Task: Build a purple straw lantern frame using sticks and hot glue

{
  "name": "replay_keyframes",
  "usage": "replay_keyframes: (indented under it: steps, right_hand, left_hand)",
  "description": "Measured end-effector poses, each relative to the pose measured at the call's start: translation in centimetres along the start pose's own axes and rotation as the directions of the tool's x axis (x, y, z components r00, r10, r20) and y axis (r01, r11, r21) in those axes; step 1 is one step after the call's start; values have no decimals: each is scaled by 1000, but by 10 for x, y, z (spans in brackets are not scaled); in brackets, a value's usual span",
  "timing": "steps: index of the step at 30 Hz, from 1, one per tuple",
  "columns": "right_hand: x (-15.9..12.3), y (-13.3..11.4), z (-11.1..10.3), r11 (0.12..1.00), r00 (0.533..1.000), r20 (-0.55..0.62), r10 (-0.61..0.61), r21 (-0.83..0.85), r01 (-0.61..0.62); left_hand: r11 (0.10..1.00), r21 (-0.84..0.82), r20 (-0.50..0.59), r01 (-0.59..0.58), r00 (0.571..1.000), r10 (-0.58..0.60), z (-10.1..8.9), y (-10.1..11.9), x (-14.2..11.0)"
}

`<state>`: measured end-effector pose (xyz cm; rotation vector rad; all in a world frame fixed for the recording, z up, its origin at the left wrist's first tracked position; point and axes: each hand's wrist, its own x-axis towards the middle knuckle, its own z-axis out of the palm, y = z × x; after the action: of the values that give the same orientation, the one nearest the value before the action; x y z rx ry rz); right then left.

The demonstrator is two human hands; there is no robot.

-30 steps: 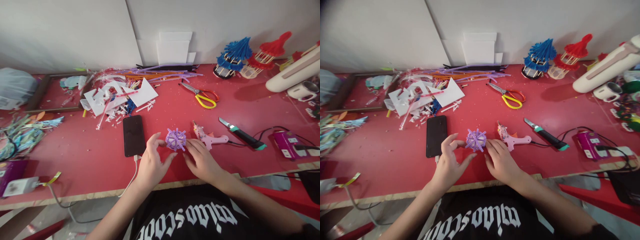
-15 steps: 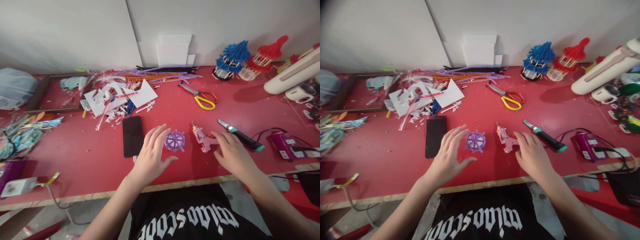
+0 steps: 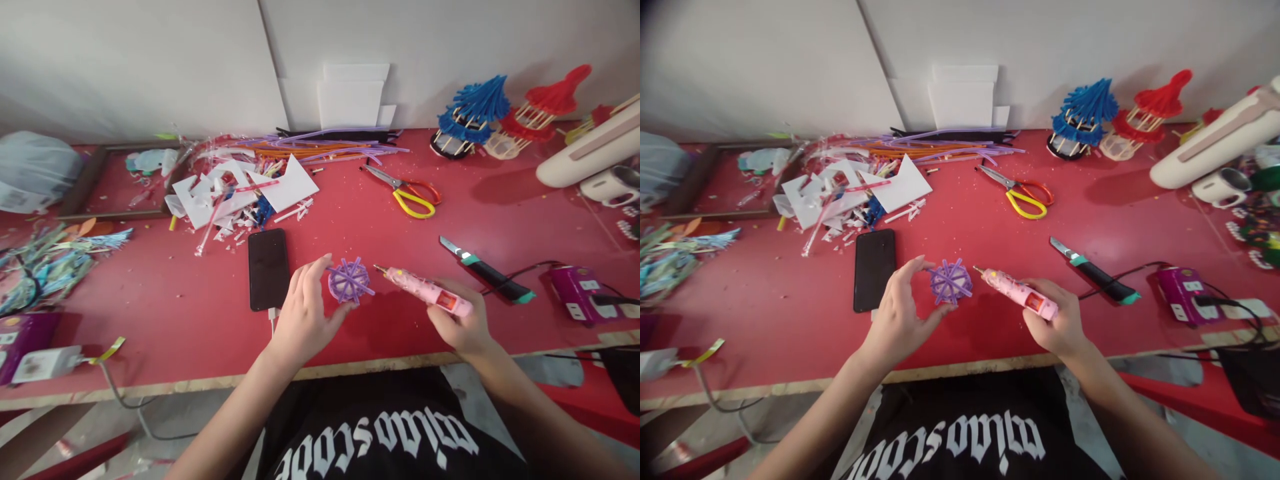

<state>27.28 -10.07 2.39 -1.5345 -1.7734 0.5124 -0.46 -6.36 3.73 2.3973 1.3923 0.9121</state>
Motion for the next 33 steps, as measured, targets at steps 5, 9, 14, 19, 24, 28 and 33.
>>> replay_keyframes:
  steps: [5, 9, 14, 19, 24, 28, 33]
  right_hand:
    - [-1, 1, -4, 980, 992, 86, 94, 167, -108]
    - [-2, 5, -4, 961, 980, 157, 122, 227, -156]
    - [-6, 4, -3, 946, 969, 206, 135, 263, -188]
    - [-6, 2, -4, 943, 968, 215, 131, 274, -188]
    - [-4, -2, -5, 936, 964, 224, 140, 289, -203]
    - [-2, -4, -5, 930, 962, 227, 154, 296, -219]
    - [-3, -3, -3, 929, 959, 228, 167, 291, -230]
  left_hand:
    - [1000, -20, -53, -11, 999, 10, -11, 5, 6]
    - [998, -33, 1, -44, 999, 44, -16, 11, 22]
    - [994, -76, 161, -75, 983, 87, -19, 13, 40]
    - [990, -138, 287, -40, 955, 79, -27, 10, 48]
    - [995, -87, 312, -55, 947, 80, -30, 10, 50]
    - [994, -58, 342, -91, 934, 106, -30, 12, 52]
    - [994, -29, 363, -104, 925, 108, -30, 13, 55]
